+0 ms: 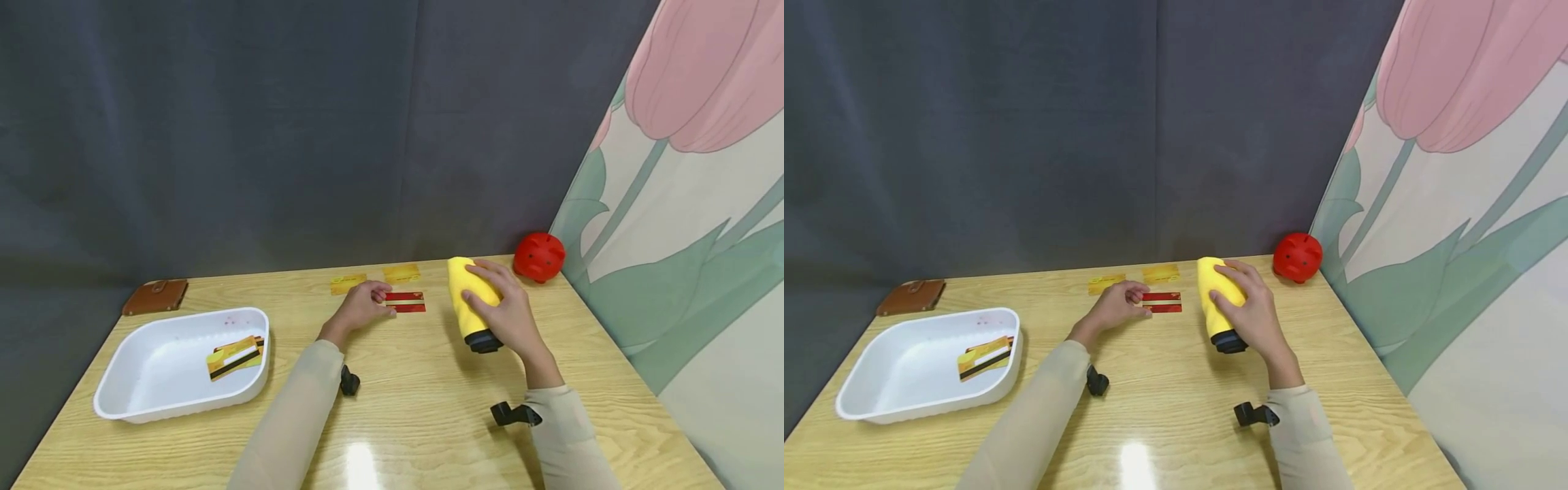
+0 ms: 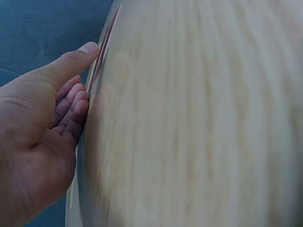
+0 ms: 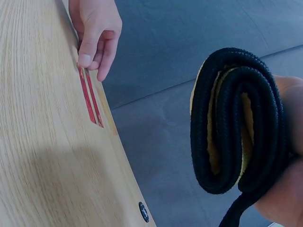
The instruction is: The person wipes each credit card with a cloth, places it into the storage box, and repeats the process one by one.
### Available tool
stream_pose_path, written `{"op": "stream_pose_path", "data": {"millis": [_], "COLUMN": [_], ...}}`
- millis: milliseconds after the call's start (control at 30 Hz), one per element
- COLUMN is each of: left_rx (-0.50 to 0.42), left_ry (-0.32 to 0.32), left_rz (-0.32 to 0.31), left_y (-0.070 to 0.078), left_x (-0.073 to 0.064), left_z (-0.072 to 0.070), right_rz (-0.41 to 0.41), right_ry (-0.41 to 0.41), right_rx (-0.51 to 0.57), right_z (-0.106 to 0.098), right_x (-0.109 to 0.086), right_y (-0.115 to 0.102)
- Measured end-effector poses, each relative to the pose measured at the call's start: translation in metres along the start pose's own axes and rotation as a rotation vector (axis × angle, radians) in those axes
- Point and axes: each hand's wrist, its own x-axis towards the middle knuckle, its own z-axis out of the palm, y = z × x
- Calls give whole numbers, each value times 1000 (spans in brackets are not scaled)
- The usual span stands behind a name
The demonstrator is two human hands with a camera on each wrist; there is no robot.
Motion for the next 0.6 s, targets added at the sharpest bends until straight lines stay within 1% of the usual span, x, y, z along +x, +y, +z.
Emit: {"op": "stream_pose_path", "data": {"millis": [133,267,500,600], "left_rx": [7,26,114,125], "left_ry": [-4,-31,-65,-87], "left_rz": [-8,-19,-37,-51], "left_y": [-3,-1,2,4], "left_x": [3,5,10,12], "left_z": [-1,-2,-5,-5], "right_rz": [-8,-2,2,0], "right_ry": [0,-3,-11,-8], "right_rx": [-2,-5,-2,-3], "right_z": [0,-2,-1,-1], "right_x": [0,0,-1,-1], "right_y": [0,-1,-1,-1]}}
